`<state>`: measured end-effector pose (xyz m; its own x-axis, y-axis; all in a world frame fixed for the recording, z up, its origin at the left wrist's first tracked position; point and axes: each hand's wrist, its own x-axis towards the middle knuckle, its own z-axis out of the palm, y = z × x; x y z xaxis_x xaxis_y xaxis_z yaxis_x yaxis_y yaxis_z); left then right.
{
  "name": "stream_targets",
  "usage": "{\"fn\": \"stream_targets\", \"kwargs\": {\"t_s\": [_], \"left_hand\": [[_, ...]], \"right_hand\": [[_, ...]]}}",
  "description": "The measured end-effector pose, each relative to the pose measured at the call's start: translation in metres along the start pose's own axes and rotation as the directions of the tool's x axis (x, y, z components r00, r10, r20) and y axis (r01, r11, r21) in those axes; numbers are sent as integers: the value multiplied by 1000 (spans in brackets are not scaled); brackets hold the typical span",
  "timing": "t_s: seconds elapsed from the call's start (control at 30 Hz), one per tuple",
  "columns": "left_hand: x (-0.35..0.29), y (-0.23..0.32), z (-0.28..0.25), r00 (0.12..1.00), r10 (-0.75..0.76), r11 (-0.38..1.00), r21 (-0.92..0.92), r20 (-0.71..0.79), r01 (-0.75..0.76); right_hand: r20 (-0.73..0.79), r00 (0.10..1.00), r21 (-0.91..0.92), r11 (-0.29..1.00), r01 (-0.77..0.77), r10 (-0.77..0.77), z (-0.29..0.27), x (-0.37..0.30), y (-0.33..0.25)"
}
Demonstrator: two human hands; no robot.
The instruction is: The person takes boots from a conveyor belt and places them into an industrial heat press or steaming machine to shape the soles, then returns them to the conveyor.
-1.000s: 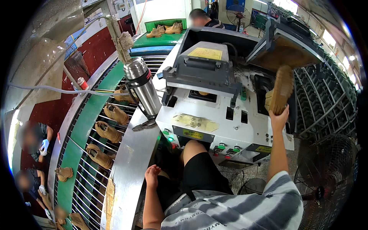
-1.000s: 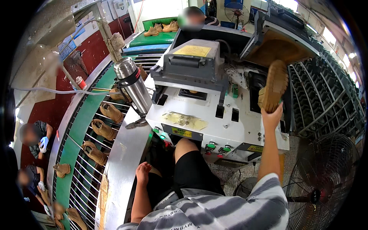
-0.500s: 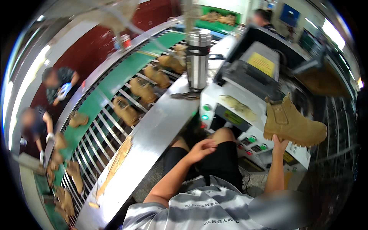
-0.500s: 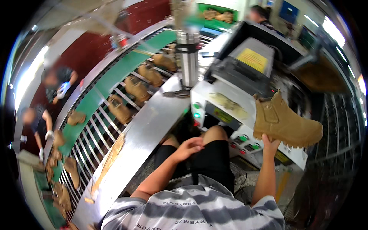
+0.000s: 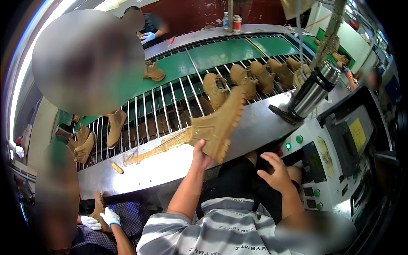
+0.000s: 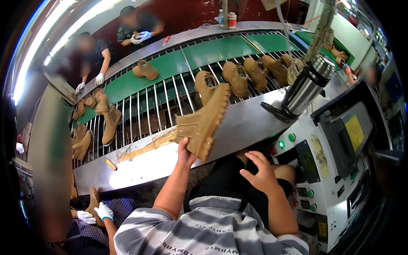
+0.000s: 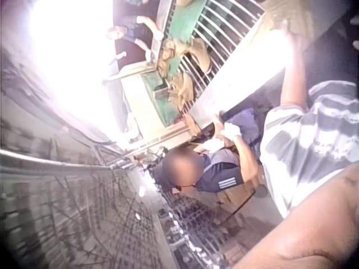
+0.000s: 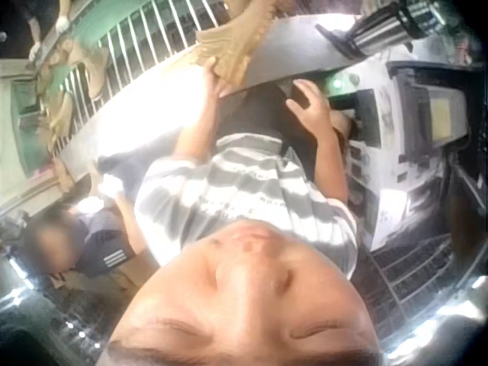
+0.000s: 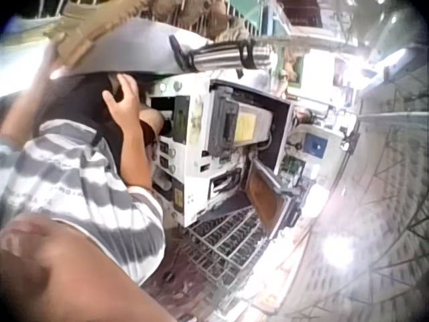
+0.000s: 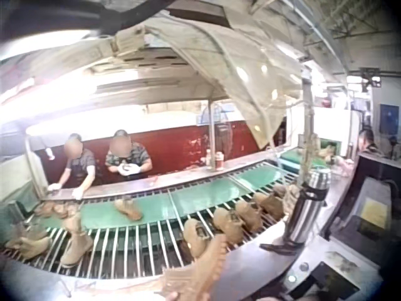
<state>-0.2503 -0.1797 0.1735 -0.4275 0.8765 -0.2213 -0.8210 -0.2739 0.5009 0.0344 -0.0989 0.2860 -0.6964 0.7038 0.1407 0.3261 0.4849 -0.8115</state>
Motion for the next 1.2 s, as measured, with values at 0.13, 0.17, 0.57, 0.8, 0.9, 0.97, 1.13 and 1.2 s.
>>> {"fn": "stream_targets", "kwargs": {"t_s": [0.13, 0.17, 0.57, 0.8, 0.9, 0.97, 1.13, 1.2], "left_hand": [[58, 79, -22, 907, 381, 891, 335, -181, -308], [81, 94, -31, 872, 457, 812, 484, -177, -328], [232, 43, -90, 642, 766, 88, 984, 31, -152], [176, 97, -112, 769, 501, -99, 909, 397, -405], [218, 132, -123, 667, 709, -28, 954, 229, -298], [273, 168, -135, 580, 791, -112, 978, 195, -176], [430, 276, -159, 270, 961, -117, 973, 60, 199], [466, 311, -162, 266, 962, -23, 945, -68, 326]], "right_hand": [[95, 995, 73, 996, -50, 43, 58, 15, 35], [120, 991, 67, 996, -63, 55, 69, 22, 38], [162, 976, -109, 986, -126, 142, 204, 208, 86], [59, 991, -473, 871, 132, -118, 255, 258, 123], [20, 988, -476, 868, 145, -154, 262, 266, 121], [12, 986, -459, 875, 156, -169, 262, 268, 123], [34, 986, -437, 885, 159, -161, 263, 274, 123], [56, 988, -436, 887, 154, -145, 260, 273, 121]]}}
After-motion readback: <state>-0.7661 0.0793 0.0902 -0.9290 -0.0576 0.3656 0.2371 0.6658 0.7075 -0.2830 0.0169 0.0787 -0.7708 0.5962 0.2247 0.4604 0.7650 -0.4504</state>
